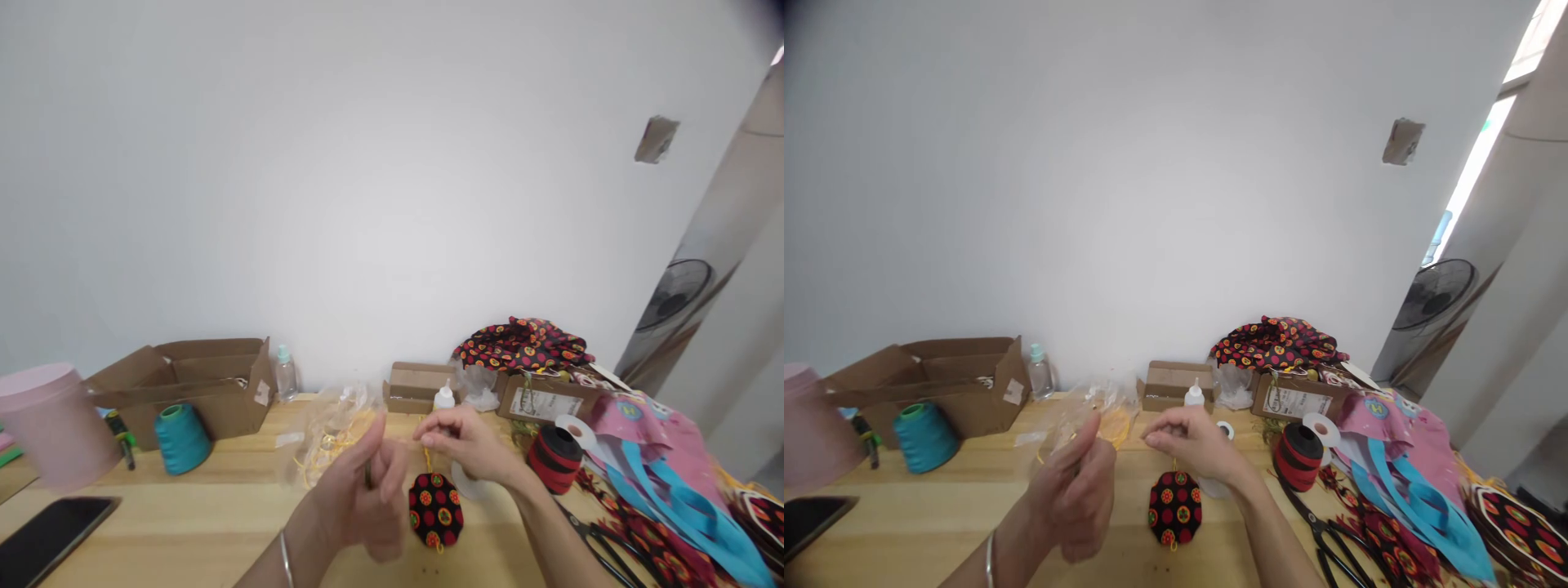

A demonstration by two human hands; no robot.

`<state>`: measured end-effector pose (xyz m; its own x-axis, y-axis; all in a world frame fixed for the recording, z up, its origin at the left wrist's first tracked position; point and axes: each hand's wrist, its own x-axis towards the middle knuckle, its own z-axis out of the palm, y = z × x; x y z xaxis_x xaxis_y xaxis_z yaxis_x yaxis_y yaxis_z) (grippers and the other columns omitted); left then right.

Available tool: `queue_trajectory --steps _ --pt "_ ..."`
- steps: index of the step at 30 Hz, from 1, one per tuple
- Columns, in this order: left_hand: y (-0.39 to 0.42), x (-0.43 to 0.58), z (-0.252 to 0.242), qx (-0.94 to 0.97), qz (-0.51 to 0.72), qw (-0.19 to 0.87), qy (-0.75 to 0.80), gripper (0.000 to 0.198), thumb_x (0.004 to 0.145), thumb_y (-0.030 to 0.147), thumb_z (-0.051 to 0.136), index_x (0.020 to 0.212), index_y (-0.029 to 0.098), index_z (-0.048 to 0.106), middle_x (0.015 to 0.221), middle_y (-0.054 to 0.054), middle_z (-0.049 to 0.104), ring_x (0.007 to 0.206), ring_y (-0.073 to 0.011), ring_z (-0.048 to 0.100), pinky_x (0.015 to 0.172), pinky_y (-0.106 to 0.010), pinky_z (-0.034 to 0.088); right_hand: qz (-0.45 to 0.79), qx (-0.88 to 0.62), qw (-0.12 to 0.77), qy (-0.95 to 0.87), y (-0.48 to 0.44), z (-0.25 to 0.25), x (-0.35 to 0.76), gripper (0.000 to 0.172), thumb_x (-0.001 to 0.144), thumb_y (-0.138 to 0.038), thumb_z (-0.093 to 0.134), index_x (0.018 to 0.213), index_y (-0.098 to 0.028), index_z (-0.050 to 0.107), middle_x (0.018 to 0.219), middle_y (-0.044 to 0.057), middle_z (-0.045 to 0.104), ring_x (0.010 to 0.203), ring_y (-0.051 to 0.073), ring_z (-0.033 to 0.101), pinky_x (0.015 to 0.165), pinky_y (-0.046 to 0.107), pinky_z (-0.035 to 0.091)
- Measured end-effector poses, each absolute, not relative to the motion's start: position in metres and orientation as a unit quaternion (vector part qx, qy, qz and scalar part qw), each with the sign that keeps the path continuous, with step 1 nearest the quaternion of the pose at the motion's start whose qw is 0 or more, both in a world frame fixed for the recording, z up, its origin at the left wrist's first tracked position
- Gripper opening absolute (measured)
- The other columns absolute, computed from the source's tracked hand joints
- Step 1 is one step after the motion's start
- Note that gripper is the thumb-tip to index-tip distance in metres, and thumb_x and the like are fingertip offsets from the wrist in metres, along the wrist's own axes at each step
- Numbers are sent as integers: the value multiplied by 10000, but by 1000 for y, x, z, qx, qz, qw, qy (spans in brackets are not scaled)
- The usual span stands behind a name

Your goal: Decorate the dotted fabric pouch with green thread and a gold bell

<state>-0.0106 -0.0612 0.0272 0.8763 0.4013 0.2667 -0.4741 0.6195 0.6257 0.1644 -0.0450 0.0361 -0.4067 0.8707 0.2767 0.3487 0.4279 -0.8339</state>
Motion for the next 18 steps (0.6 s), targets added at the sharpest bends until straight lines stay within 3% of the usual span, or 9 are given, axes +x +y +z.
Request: queue_trajectory --steps 2,9,13,15,18 --pt "-54 -6 38 368 246 894 -69 657 856 423 93 572 150 618 279 97 149 234 -54 63 276 -170 160 321 -413 354 -775 -39 56 177 263 728 -344 539 752 -108 651 491 -39 469 437 58 340 405 179 274" --pt "-46 11 54 365 253 891 -90 659 852 441 80 532 161 583 263 110 100 212 -38 27 248 -159 117 216 -419 385 -794 -20 143 222 226 728 -340 551 760 -141 652 634 4 602 562 103 500 522 221 395" --pt "-55 -1 49 302 232 905 -190 624 844 466 142 453 186 539 205 106 111 154 -28 34 200 -153 152 163 -428 417 -785 -32 161 231 212 741 -340 545 789 -164 653 708 16 641 621 118 542 572 230 419" --pt "-61 -8 49 257 230 905 -248 581 851 448 145 554 194 575 209 103 189 140 -28 79 191 -139 196 176 -413 368 -815 -38 145 224 221 767 -322 520 825 -154 651 747 28 649 654 127 555 590 230 425" --pt "-64 -16 54 161 285 909 -258 470 872 384 136 928 193 561 321 68 400 207 -59 317 226 -126 302 167 -378 299 -860 -48 89 202 264 823 -304 447 785 -135 645 654 16 617 584 103 525 527 194 393"
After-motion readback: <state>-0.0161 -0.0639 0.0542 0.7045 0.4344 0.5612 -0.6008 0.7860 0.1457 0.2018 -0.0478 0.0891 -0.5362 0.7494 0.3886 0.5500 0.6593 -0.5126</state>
